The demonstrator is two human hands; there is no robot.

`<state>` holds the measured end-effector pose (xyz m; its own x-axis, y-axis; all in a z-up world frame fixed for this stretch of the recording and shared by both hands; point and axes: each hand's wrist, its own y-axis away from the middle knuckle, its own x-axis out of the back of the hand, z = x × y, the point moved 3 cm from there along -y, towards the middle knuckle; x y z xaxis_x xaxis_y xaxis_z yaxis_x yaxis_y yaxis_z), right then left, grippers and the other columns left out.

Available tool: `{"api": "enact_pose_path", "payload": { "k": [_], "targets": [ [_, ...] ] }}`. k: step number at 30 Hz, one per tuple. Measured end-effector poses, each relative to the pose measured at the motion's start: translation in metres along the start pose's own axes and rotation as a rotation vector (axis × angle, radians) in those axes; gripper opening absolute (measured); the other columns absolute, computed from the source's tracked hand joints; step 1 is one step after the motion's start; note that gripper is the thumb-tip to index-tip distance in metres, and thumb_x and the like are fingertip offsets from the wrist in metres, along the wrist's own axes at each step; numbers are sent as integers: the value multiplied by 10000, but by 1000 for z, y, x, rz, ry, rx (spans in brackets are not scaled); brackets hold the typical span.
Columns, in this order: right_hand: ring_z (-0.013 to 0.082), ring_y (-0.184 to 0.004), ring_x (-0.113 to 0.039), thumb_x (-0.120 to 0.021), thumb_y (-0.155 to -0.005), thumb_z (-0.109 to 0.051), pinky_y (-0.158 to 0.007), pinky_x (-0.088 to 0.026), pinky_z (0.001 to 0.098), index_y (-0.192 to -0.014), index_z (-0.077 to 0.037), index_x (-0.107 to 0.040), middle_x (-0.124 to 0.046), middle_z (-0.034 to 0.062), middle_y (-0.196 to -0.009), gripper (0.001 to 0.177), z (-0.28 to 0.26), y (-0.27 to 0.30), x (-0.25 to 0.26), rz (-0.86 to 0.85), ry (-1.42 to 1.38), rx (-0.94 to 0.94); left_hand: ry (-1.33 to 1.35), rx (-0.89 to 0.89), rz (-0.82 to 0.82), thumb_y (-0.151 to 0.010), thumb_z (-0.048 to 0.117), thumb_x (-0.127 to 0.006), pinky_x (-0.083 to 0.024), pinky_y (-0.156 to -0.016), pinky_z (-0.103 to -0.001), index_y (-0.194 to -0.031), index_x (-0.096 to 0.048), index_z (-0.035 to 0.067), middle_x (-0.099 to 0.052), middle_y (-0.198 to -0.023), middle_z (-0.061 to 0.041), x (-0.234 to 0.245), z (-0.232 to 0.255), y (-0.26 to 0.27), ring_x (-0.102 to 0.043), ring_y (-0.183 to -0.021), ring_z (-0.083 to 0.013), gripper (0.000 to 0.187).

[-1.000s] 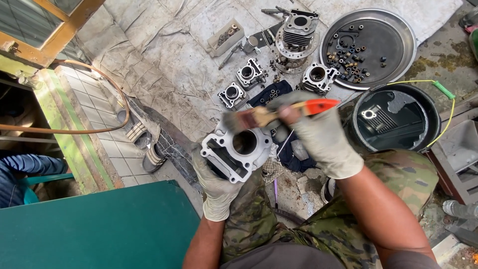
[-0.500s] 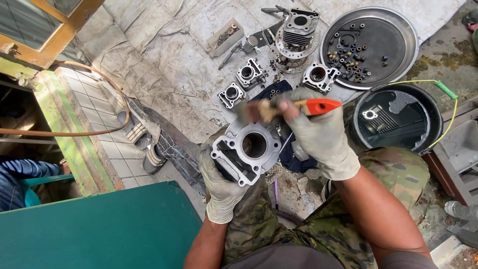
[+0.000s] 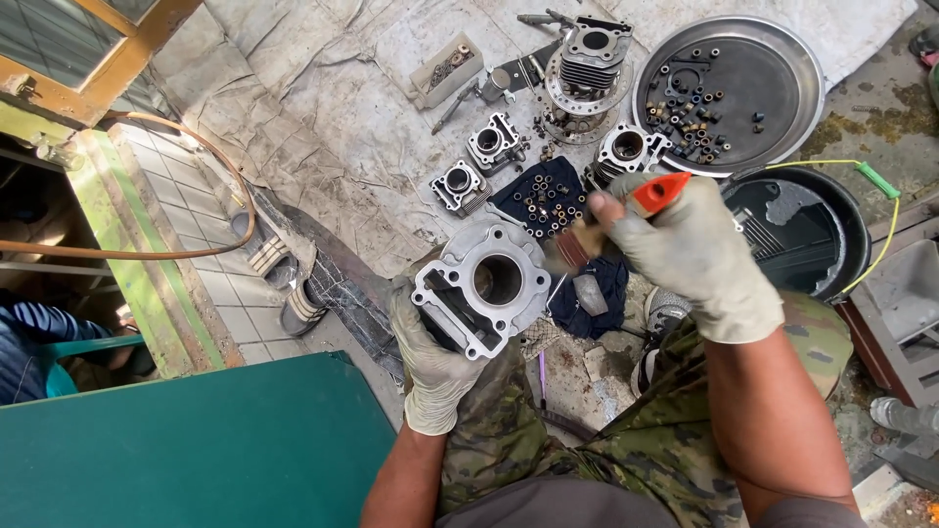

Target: The person cleans a metal engine cylinder head using a small brush and then a cloth. They scrub the exterior fins and interior surfaces, then wipe the part down. The person is sitting on the floor surrounded by other disassembled engine components.

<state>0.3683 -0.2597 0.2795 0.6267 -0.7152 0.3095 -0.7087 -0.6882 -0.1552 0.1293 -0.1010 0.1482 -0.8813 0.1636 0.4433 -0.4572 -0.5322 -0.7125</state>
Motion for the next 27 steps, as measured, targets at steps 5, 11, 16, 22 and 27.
{"api": "enact_pose_path", "payload": {
  "k": [5, 11, 16, 22, 27],
  "targets": [
    [75, -646, -599, -748, -982, -103, -674, -497, 211, -919, -54, -719, -702, 62, -739, 84, -7, 7, -4, 193, -219, -63, 93, 46, -65, -704, 540, -871, -364, -1274, -562, -1573, -277, 1, -379, -1585, -250, 0, -10, 8, -417, -1494, -421, 1183],
    [254, -698, -707, -738, -975, -289, -689, -521, 354, -923, -209, -757, -701, 56, -708, 97, 4, 2, 5, 154, 358, -229, 279, 239, -14, -620, 383, -913, -415, -1223, -496, -1546, -316, 13, -449, -1529, -222, 2, -13, -9, -468, -1432, -357, 1163],
    [190, -533, -656, -677, -989, -79, -576, -556, 266, -956, 5, -752, -725, 193, -723, 117, 17, 17, -12, 215, -112, 25, 468, 451, 14, -535, 225, -956, -466, -1170, -430, -1519, -354, 26, -519, -1472, -193, -1, -13, -18, -518, -1369, -292, 1170],
    [194, -511, -700, -658, -933, -148, -521, -595, 284, -885, 18, -724, -719, 175, -691, 185, -3, 33, -17, 62, -300, 383, 643, 646, 78, -452, 68, -1000, -516, -1118, -364, -1492, -393, 40, -589, -1414, -163, 1, -22, -35, -567, -1307, -228, 1205],
    [215, -554, -729, -704, -902, -176, -568, -620, 298, -838, -12, -732, -733, 153, -707, 178, -10, 48, -42, -27, -154, 576, 529, 1115, 214, -683, 339, -921, -502, -973, -386, -1399, -426, -21, -524, -1269, -221, 8, -37, -34, -515, -1203, -259, 942]
  ]
}}
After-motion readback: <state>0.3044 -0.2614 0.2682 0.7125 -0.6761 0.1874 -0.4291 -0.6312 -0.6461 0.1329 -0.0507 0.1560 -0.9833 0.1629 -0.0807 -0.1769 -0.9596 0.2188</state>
